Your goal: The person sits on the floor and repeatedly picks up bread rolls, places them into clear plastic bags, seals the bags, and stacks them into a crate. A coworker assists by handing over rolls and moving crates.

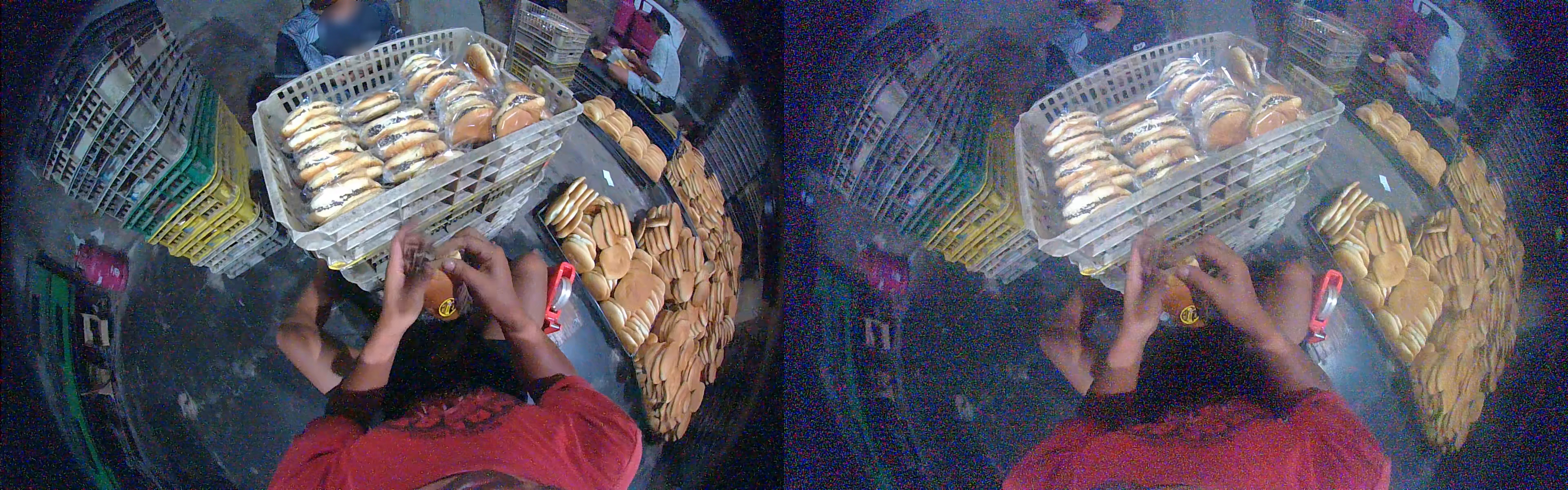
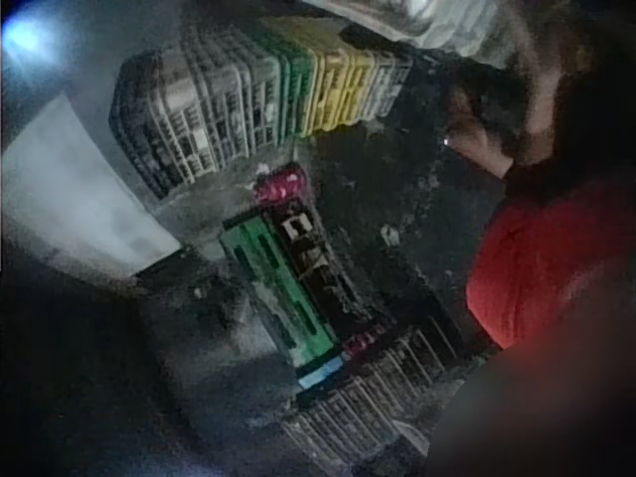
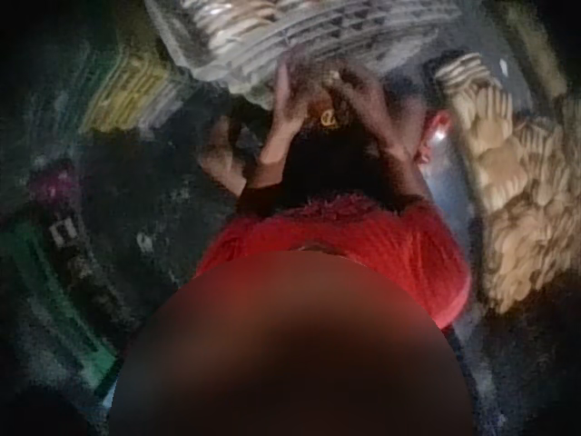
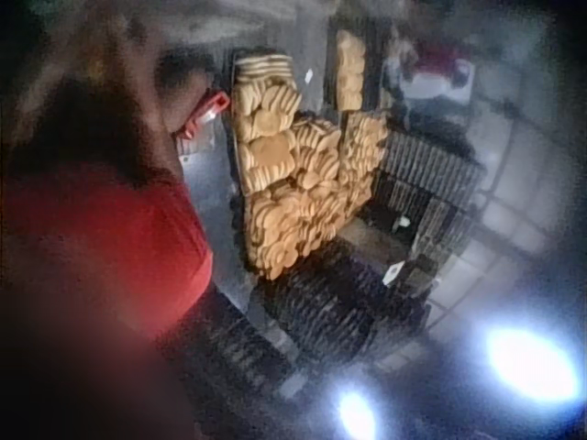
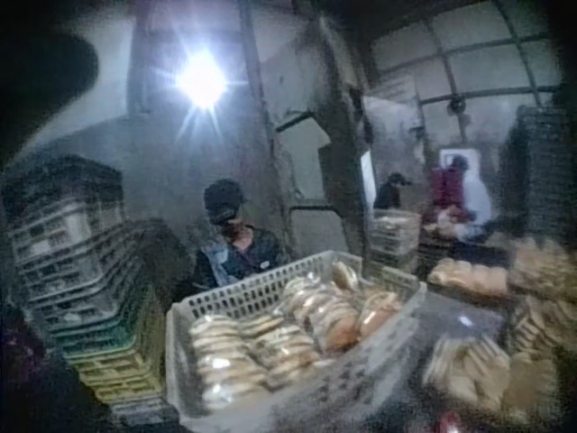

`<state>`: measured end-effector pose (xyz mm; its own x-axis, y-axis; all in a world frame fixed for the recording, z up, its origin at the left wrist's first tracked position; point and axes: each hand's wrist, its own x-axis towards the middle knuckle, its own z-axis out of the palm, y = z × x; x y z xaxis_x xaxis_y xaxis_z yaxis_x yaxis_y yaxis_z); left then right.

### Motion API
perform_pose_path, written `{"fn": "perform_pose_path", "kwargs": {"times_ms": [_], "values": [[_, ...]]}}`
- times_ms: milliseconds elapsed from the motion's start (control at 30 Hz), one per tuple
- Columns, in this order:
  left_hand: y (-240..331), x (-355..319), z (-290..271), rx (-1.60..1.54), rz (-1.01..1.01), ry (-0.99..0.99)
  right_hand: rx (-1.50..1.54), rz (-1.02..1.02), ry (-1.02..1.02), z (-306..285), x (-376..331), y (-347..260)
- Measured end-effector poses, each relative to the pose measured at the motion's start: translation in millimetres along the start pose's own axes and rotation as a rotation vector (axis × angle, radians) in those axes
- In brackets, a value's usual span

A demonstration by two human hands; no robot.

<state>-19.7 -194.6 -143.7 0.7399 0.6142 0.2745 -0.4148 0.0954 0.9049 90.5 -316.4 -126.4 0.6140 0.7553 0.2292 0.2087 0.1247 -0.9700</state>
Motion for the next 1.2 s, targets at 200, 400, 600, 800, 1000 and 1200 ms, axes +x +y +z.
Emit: {"fn": "perform_pose_path", "kwargs": {"times_ms": [200,400,600,800,1000,1200], "values": [[3.2,8.2,1.1,0.005,-0.218,-0.004,0.206,0.07,-0.025,-3.1,-1.2,-0.1],[4.2,4.2,12.7,0.527,-0.019,-0.02,0.154,0.141,0.08,-6.6,-1.6,14.4],[-3.0,-1.0,21.5,0.563,-0.145,0.112,0.099,0.095,0.15,-3.6,-4.9,20.8],[-10.6,-3.4,23.4,0.516,-0.021,0.203,-0.236,-0.229,0.073,-9.9,1.1,21.1],[-32.8,-1.7,29.1,0.428,0.034,0.218,0.287,0.173,0.244,6.8,-4.6,30.6],[-56.4,-14.8,41.2,0.52,0.027,0.07,-0.013,0.184,0.49,-47.0,-51.1,68.9]]}}
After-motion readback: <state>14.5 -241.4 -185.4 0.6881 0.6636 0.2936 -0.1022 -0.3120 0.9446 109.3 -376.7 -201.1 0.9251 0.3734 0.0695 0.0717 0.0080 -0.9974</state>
